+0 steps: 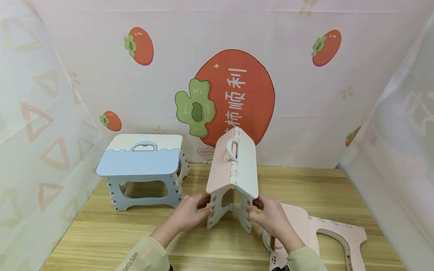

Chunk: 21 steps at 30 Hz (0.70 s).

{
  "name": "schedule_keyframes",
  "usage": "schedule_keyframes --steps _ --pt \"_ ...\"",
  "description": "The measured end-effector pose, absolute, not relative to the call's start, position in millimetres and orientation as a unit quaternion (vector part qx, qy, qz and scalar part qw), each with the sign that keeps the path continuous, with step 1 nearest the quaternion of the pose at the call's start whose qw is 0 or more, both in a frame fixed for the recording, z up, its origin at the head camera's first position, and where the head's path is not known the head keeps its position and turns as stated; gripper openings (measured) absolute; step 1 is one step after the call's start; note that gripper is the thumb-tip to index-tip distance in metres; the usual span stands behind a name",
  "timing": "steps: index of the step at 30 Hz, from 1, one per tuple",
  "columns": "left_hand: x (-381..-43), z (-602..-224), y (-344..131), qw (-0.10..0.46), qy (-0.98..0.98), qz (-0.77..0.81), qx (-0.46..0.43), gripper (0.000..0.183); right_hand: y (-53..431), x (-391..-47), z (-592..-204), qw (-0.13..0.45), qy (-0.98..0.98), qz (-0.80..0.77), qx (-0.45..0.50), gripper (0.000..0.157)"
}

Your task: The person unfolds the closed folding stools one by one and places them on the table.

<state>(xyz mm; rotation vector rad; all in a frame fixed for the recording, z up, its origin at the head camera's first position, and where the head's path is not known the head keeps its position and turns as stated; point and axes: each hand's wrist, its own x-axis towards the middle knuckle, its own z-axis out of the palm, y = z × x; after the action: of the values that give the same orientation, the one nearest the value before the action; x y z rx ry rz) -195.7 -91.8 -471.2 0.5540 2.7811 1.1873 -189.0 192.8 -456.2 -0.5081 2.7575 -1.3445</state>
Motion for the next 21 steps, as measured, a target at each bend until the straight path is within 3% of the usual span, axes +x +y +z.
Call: schedule_keyframes --steps 21 --pt "-196.6 -470.7 -95.4 0.032 0.906 0.381 0.18 0.051 194.6 -189.1 -455.0 0.008 0.89 -0.425 -0.164 0.05"
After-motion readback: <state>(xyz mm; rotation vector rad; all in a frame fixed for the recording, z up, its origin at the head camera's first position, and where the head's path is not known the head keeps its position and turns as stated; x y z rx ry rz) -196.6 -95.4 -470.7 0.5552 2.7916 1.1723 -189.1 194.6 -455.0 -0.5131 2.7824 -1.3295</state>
